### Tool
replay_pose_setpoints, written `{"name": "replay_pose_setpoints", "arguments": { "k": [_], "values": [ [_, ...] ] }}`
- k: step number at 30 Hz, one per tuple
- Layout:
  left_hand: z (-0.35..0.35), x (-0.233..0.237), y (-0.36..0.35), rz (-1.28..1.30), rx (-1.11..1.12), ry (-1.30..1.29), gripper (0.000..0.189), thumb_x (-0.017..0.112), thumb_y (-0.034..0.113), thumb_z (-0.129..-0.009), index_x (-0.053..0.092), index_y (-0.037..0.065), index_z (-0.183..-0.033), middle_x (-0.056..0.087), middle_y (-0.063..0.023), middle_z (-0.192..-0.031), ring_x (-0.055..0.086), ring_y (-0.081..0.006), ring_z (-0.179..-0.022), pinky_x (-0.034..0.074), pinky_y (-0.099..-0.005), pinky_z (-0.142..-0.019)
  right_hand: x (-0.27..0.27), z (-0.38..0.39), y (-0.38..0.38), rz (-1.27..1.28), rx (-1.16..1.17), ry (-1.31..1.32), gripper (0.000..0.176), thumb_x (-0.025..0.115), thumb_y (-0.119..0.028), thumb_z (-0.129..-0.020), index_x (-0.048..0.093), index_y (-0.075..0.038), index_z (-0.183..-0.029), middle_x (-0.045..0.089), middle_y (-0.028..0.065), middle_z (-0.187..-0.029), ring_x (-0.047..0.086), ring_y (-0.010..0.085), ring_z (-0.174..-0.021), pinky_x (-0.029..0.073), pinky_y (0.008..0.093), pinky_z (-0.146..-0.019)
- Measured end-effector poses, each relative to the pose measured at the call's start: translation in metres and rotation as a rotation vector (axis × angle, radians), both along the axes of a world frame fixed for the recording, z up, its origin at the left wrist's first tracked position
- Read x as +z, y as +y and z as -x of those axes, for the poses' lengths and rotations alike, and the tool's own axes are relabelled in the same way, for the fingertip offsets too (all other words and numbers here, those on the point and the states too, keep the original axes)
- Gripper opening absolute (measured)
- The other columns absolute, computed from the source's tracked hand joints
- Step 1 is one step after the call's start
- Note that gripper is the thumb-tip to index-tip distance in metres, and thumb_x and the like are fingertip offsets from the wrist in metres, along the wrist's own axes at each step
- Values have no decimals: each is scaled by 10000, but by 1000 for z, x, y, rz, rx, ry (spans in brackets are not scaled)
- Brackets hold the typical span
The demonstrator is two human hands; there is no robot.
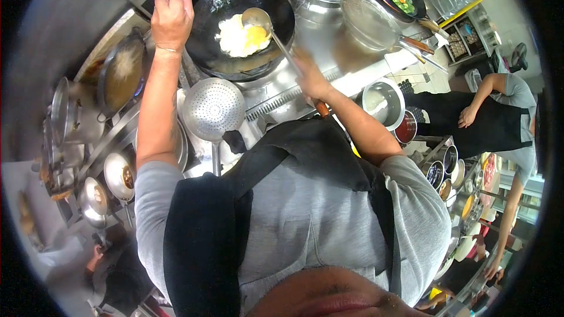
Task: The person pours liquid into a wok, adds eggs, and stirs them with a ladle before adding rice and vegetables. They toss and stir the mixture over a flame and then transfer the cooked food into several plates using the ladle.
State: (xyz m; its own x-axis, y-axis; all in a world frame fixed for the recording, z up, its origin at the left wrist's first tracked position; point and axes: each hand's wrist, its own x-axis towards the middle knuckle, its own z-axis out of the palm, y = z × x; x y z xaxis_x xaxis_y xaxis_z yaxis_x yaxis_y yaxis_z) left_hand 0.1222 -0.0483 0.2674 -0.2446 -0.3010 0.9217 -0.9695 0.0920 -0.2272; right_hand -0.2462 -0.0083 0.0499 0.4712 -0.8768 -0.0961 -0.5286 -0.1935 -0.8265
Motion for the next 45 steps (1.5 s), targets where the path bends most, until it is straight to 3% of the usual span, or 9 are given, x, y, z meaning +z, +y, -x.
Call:
{"name": "replay_pose_setpoints", "arguments": {
  "k": [21,23,28,30,32,36,37,42,45],
  "values": [
    [9,6,4,19,-36,-25,135,725,100,-859,598,76,-820,676,-141,-1199,727,-276,-880,621,-344,-727,1,4,13,80,11,-2,681,540,19,-835,417,44,-1504,155,222,-1702,38,372,-1595,89,437,-1298],
    [9,8,2,33,-39,-33,139,728,100,-857,596,75,-819,676,-139,-1199,728,-274,-871,620,-343,-720,44,-7,27,-105,28,116,734,516,-3,-934,266,-48,-1623,654,119,-800,584,169,-543,523,325,-495],
    [14,3,-2,28,-55,-23,146,741,98,-848,601,69,-817,679,-133,-1195,730,-272,-839,617,-350,-694,18,-47,-42,-802,-23,-541,787,537,15,-909,216,-24,-1626,596,66,-675,524,145,-527,489,282,-527],
    [15,1,-2,36,-67,-35,149,748,89,-840,603,67,-812,681,-136,-1197,732,-275,-837,617,-351,-690,12,-49,-42,-556,70,-340,793,517,-22,-936,148,-23,-1639,671,127,-778,643,225,-650,572,385,-677],
    [11,-5,1,59,-79,-41,138,752,70,-830,614,64,-821,683,-137,-1200,731,-274,-834,618,-350,-695,3,-54,-12,165,15,530,761,492,-60,-953,159,-20,-1636,710,233,-966,722,317,-847,582,482,-838],
    [6,-24,3,87,-79,-20,109,740,38,-820,637,52,-855,681,-158,-1197,725,-279,-822,621,-356,-704,-19,-57,24,190,-23,92,746,494,-56,-931,217,-14,-1622,672,324,-1106,729,348,-961,574,509,-883],
    [2,-32,-3,81,-92,-24,107,734,46,-825,656,42,-899,667,-179,-1234,730,-292,-870,624,-358,-714,87,-61,35,-530,-90,-103,746,486,-18,-916,232,-11,-1618,674,321,-1139,725,367,-1000,571,516,-881],
    [-8,-72,-35,14,52,190,276,650,190,-882,699,37,-659,732,-170,-773,735,-325,-860,597,-467,-654,26,-70,-11,34,70,484,705,507,-161,-998,249,-276,-1644,701,234,-1163,715,372,-1062,559,519,-919],
    [-65,-129,-62,-919,512,387,542,671,602,-917,743,98,-732,717,-114,-681,671,-263,-579,513,-446,-521,3,-41,-8,198,68,529,530,455,-167,-1026,472,-325,-1531,605,184,-1361,619,361,-1235,514,487,-1027]
  ]
}}
